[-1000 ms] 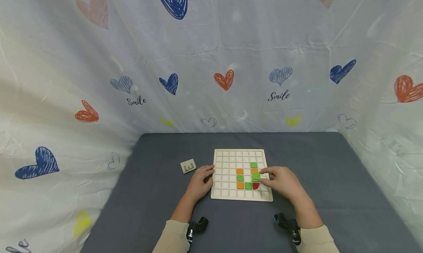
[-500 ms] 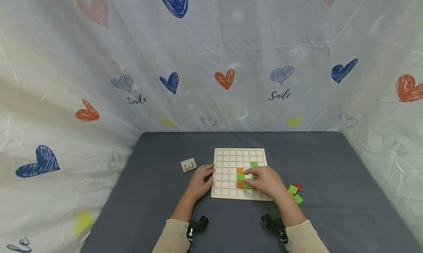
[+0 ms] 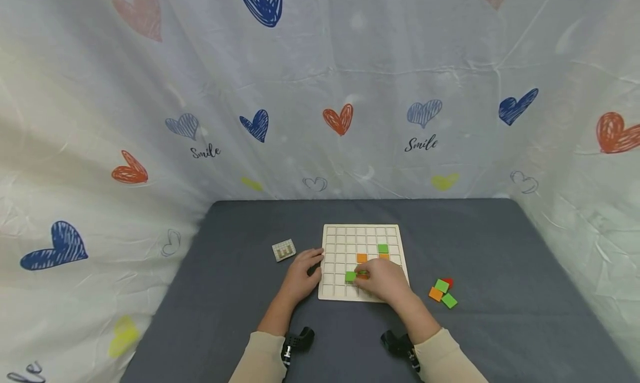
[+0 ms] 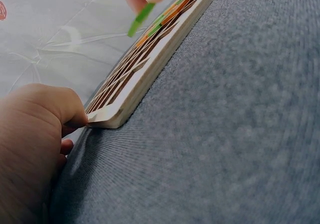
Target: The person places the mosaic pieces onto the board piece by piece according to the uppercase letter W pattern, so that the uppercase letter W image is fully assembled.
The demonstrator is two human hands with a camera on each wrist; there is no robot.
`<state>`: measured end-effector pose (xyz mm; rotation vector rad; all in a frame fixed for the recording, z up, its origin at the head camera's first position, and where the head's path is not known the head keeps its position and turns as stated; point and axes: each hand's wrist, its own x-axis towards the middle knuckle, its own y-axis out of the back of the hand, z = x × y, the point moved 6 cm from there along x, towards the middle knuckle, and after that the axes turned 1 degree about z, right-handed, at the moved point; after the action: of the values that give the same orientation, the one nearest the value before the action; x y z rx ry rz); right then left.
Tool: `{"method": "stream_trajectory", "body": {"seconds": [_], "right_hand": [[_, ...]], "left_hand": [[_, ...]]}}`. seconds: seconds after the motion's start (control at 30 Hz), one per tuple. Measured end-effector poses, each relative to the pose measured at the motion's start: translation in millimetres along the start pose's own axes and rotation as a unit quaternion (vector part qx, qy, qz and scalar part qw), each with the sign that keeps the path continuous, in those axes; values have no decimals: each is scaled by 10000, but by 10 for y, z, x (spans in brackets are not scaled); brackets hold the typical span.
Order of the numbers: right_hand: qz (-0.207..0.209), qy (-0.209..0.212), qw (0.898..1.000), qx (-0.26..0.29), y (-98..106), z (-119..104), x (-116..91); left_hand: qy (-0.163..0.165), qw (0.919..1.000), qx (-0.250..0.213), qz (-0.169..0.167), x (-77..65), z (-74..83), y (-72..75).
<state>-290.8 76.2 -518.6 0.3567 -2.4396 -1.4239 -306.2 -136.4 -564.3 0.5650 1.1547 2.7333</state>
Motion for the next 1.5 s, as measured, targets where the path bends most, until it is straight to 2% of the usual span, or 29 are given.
{"method": "stream_trajectory", "body": {"seconds": [0.67,0.87,1.0,1.17,1.33,1.5], "right_hand": [[-71,-168,9998,-39,-87,72,-35],[-50,-203,9996,171,-16,132,-43],[-172,-508,9950,840,149,344,-100],[-85,-1076,9797,1691,455,798,-236],[12,-1351,9726,1894,708,1226,-429],[-234,-1562,9686,1918,842,1501,-623]], "left_hand": [[-29,9999,86,-71,19,38,-29],[48,10000,59,-49,36,29,-16],[-12,10000,16,-8,33,29,-6],[-81,9999,87,110,18,19,6],[55,10000,36,32,2,12,2],[91,9999,29,37,4,8,-5]]}}
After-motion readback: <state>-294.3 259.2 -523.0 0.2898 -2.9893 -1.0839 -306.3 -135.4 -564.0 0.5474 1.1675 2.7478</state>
